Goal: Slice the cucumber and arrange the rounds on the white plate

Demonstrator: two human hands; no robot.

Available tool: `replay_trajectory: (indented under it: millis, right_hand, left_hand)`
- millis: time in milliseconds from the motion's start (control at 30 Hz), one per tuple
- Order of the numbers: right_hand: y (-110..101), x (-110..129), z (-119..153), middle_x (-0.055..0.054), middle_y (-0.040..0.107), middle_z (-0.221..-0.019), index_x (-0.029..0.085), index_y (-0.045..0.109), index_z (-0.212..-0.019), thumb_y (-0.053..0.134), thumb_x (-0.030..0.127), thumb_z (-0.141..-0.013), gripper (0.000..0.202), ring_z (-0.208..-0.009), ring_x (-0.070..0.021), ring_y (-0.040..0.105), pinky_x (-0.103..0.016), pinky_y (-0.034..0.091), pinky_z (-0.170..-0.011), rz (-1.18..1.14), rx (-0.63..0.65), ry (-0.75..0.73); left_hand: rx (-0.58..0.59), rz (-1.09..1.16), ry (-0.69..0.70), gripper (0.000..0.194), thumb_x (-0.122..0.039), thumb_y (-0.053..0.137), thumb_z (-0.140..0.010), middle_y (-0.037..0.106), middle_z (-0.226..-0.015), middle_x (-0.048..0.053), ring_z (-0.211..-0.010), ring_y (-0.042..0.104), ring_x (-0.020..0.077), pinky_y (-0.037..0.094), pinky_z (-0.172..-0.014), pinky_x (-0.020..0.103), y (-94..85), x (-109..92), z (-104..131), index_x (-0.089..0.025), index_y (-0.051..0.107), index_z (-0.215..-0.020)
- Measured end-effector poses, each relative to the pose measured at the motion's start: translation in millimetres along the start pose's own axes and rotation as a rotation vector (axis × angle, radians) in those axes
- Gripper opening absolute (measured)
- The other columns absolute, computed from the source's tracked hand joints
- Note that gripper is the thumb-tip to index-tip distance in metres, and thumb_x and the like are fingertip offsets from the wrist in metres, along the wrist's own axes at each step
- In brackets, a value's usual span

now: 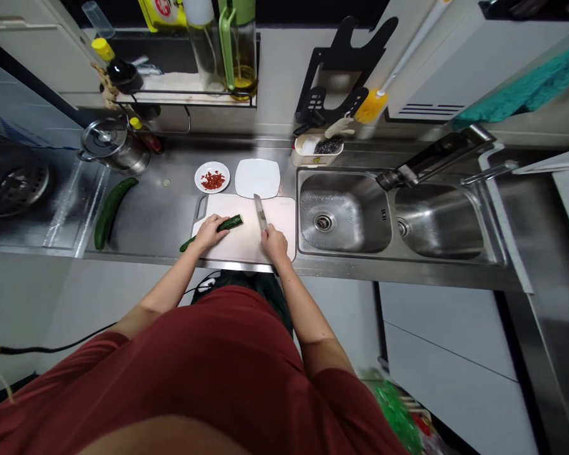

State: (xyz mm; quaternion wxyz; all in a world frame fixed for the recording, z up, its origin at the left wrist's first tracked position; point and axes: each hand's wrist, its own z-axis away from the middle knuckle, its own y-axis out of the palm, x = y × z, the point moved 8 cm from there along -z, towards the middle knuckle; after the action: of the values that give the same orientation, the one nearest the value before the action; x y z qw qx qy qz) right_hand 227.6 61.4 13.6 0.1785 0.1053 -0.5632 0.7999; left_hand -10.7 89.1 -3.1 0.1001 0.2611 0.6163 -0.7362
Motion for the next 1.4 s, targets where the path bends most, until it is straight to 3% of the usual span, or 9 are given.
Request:
replay_trajectory:
  millis: [133,233,433,767,1100,1400]
  right_hand:
    - [4.2,14.6,0.4,-0.009,0.067,-0.090,0.018,0.055,-0.113,0.038,0.034,-0.096,0.028,-0.083,-0.0226,0.060,-0.027,0.038,-0.070,0.043,0.016,-0.056]
    - [7.4,23.0,0.0,-0.010,0.067,-0.092,0.017,0.054,-0.113,0.037,0.032,-0.097,0.027,-0.084,-0.0228,0.060,-0.028,0.039,-0.072,0.064,0.029,-0.087]
    - [15.4,30.6,-0.9,-0.012,0.067,-0.094,0.016,0.050,-0.116,0.036,0.030,-0.098,0.027,-0.085,-0.0246,0.062,-0.030,0.042,-0.075,0.087,0.059,-0.101]
    - [16.9,39.3,-1.1,-0.014,0.067,-0.094,0.014,0.044,-0.125,0.032,0.030,-0.099,0.032,-0.087,-0.0269,0.064,-0.032,0.044,-0.076,0.053,0.079,-0.137]
    - [13.4,59.3,11.4,-0.017,0.066,-0.102,0.012,0.042,-0.125,0.030,0.024,-0.098,0.032,-0.095,-0.0263,0.063,-0.034,0.045,-0.083,0.097,0.138,-0.175]
    - [16.0,61.8,14.4,-0.016,0.066,-0.102,0.013,0.043,-0.122,0.029,0.023,-0.098,0.030,-0.095,-0.0271,0.063,-0.036,0.046,-0.082,0.124,0.174,-0.166]
  left_hand:
    - [-0.035,-0.047,-0.017,0.057,-0.034,0.064,-0.080,0.055,-0.114,0.009,-0.109,0.051,0.0276,0.039,-0.097,0.039,-2.8,-4.6,0.7,-0.026,0.051,-0.135]
    - [-0.059,-0.038,0.046,0.061,-0.032,0.063,-0.081,0.053,-0.120,0.009,-0.112,0.050,0.0266,0.039,-0.099,0.037,-4.6,-17.3,1.8,-0.025,0.046,-0.139]
    - [-0.048,0.005,0.218,0.043,-0.031,0.050,-0.091,0.053,-0.123,0.007,-0.110,0.052,0.0226,0.042,-0.095,0.033,4.2,-38.6,0.3,-0.029,0.052,-0.133]
    - [-0.063,-0.024,0.229,0.040,-0.032,0.043,-0.095,0.055,-0.123,0.009,-0.113,0.052,0.0216,0.040,-0.101,0.034,9.9,-31.7,-10.3,-0.025,0.056,-0.132]
    - [-0.108,-0.081,0.286,0.039,-0.030,0.044,-0.094,0.057,-0.117,0.010,-0.105,0.055,0.0206,0.045,-0.096,0.035,8.2,-36.2,-9.0,-0.025,0.056,-0.131]
    - [-0.159,-0.136,0.337,0.039,-0.031,0.043,-0.095,0.058,-0.116,0.009,-0.103,0.055,0.0201,0.047,-0.093,0.034,8.7,-38.6,-7.5,-0.024,0.057,-0.131]
